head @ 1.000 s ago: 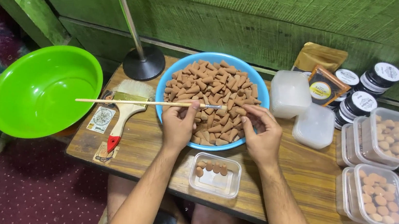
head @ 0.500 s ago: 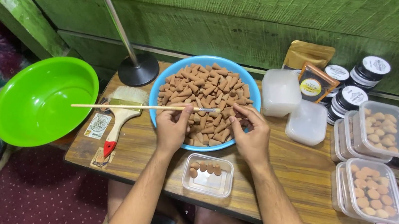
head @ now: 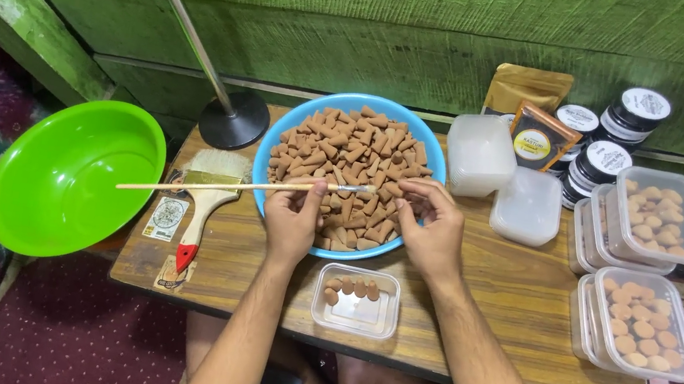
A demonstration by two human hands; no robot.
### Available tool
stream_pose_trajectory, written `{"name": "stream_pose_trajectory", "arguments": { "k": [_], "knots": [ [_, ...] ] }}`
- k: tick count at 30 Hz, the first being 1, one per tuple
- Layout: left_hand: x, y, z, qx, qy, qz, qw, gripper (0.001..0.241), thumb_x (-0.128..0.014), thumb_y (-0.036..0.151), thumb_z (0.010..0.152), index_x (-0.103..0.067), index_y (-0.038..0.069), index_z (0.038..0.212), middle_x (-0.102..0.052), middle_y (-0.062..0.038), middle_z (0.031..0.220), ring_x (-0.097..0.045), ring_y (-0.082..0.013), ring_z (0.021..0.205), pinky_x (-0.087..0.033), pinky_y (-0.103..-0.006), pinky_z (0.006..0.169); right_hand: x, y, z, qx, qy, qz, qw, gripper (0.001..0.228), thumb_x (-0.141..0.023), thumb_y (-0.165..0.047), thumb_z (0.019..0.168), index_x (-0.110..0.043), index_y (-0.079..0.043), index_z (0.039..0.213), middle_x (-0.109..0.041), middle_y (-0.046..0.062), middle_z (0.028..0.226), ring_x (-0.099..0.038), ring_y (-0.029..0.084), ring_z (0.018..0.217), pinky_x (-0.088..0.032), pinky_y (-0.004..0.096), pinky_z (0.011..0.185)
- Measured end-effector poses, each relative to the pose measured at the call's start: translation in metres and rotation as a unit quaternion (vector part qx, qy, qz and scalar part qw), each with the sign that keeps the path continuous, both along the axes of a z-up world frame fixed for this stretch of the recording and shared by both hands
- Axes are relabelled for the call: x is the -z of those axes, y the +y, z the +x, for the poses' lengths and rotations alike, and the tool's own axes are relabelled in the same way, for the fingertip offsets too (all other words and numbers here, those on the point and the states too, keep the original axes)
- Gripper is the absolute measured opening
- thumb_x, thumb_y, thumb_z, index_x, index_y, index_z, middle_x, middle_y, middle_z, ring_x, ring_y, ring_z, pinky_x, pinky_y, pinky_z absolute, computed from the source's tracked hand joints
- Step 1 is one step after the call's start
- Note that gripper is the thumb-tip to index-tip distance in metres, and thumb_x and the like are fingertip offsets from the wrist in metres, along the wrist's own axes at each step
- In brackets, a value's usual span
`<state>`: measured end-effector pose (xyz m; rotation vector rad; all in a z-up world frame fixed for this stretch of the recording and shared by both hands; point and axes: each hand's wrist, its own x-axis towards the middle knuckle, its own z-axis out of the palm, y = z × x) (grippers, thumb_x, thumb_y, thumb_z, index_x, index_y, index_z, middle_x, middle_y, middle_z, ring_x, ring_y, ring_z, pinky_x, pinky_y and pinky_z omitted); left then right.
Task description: Applying a coating to the tips of incense cones using a brush and sorting them into a container.
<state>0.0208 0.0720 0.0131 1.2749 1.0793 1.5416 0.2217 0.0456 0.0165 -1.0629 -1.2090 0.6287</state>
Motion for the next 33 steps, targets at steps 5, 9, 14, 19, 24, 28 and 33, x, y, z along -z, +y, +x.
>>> {"name": "stream_pose_trajectory", "arguments": {
  "k": [5, 9, 14, 19, 24, 28, 33],
  "knots": [
    [0.01, 0.003, -0.002, 0.042, -0.009, -0.011, 0.999, 0.014, -0.073, 0.009, 0.095, -0.077, 0.002, 0.106, -0.06, -0.006, 0.048, -0.059, -0.0097, 0.042, -0.045, -0.0206, 0.043, 0.007, 0.0, -0.007, -0.031, -0.012, -0.009, 0.999, 0.025, -0.074, 0.01, 0.085, -0.077, -0.002, 0.106, -0.072, 0.013, 0.107, -0.074, 0.018, 0.089, -0.061, 0.026, 0.073],
    [0.008, 0.003, -0.001, 0.033, 0.002, -0.019, 0.999, 0.013, -0.073, 0.011, 0.095, -0.078, 0.002, 0.104, -0.06, -0.006, 0.047, -0.058, -0.0088, 0.042, -0.045, -0.0197, 0.043, 0.001, -0.006, -0.011, -0.037, -0.015, -0.026, 0.999, 0.032, -0.07, 0.009, 0.087, -0.074, -0.002, 0.118, -0.074, 0.011, 0.111, -0.07, 0.015, 0.09, -0.059, 0.025, 0.074],
    [0.006, 0.001, -0.001, -0.023, 0.004, -0.005, 1.0, 0.014, -0.072, 0.009, 0.095, -0.077, 0.001, 0.105, -0.062, -0.008, 0.049, -0.057, -0.0084, 0.041, -0.043, -0.0196, 0.043, -0.001, 0.0, 0.001, -0.008, -0.01, 0.004, 1.0, 0.026, -0.073, 0.01, 0.088, -0.075, -0.002, 0.112, -0.072, 0.014, 0.114, -0.071, 0.017, 0.096, -0.06, 0.029, 0.081],
    [0.015, 0.002, -0.003, 0.025, -0.02, -0.009, 0.999, 0.014, -0.075, 0.01, 0.093, -0.078, 0.005, 0.106, -0.069, -0.007, 0.057, -0.061, -0.0075, 0.045, -0.049, -0.0197, 0.046, -0.002, -0.004, -0.014, -0.029, -0.055, -0.004, 0.998, 0.024, -0.076, 0.011, 0.084, -0.08, -0.005, 0.101, -0.075, 0.013, 0.103, -0.074, 0.018, 0.09, -0.061, 0.027, 0.073],
    [-0.005, -0.003, -0.003, 0.011, 0.007, -0.01, 1.0, 0.011, -0.075, 0.01, 0.093, -0.079, 0.005, 0.101, -0.062, -0.006, 0.047, -0.055, -0.0073, 0.041, -0.044, -0.0198, 0.043, -0.006, -0.006, -0.014, -0.03, -0.016, 0.004, 0.999, 0.029, -0.073, 0.01, 0.088, -0.074, 0.001, 0.116, -0.072, 0.016, 0.113, -0.071, 0.018, 0.097, -0.061, 0.03, 0.08],
    [0.003, 0.001, -0.006, -0.004, -0.004, -0.012, 1.0, 0.012, -0.073, 0.01, 0.094, -0.078, 0.003, 0.102, -0.062, -0.006, 0.048, -0.055, -0.0065, 0.041, -0.043, -0.0191, 0.043, -0.006, -0.002, -0.005, -0.018, -0.031, 0.025, 0.999, 0.027, -0.071, 0.013, 0.088, -0.074, 0.003, 0.113, -0.071, 0.019, 0.113, -0.072, 0.022, 0.099, -0.061, 0.032, 0.08],
    [0.013, 0.001, -0.005, 0.049, -0.015, 0.002, 0.999, 0.012, -0.078, 0.012, 0.091, -0.079, 0.005, 0.101, -0.065, -0.006, 0.05, -0.058, -0.006, 0.043, -0.045, -0.0171, 0.045, 0.005, -0.008, -0.016, -0.053, -0.01, -0.013, 0.998, 0.023, -0.073, 0.013, 0.086, -0.075, 0.003, 0.107, -0.072, 0.016, 0.107, -0.073, 0.019, 0.094, -0.062, 0.029, 0.079]
  ]
}}
